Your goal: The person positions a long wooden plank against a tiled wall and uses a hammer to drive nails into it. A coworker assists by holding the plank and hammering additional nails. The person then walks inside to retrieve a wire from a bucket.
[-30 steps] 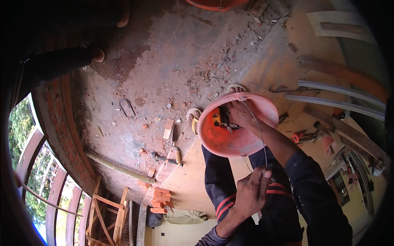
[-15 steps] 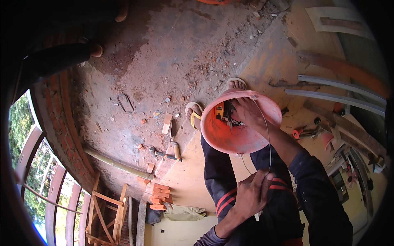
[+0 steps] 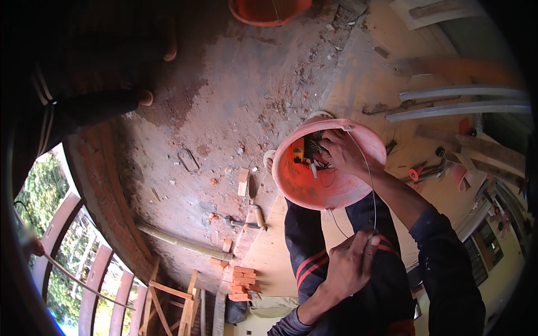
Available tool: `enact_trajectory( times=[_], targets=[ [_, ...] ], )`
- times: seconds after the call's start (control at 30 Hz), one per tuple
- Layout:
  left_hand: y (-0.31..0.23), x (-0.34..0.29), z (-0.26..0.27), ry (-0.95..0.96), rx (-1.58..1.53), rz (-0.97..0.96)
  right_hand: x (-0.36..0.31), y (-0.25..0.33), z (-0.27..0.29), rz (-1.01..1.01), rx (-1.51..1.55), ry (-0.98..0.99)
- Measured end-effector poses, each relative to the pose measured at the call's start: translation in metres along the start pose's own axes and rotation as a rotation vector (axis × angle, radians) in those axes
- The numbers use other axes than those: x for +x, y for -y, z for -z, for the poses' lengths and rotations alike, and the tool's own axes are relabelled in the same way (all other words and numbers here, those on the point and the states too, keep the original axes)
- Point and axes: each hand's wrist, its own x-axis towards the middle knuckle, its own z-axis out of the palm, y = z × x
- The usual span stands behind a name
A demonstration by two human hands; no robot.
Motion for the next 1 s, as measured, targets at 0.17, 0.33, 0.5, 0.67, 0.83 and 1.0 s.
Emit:
enact_trajectory(
  times=[0.17, 0.33, 0.5, 0.67, 0.83, 1.0],
  targets=[
    [-0.018, -0.025, 0.009, 0.071, 0.100, -0.093, -0.027, 0.041, 0.033, -0.182, 0.128, -0.170],
    [-0.044, -0.055, 0.013, 0.216, 0.239, -0.115, -0.070, 0.090, 0.052, -0.273, 0.081, -0.364],
    [-0.062, -0.085, -0.017, 0.384, 0.344, -0.055, -0.132, 0.125, 0.062, -0.530, 0.296, -0.504],
    [-0.049, -0.113, -0.075, 0.436, 0.412, -0.073, -0.199, 0.137, 0.047, -0.562, 0.155, -0.630],
    [-0.027, -0.146, -0.151, 0.439, 0.549, -0.074, -0.289, 0.124, 0.011, -0.563, 0.200, -0.639],
    [-0.004, -0.187, -0.252, 0.487, 0.584, -0.061, -0.412, 0.109, 0.000, -0.741, 0.073, -0.671]
  ],
)
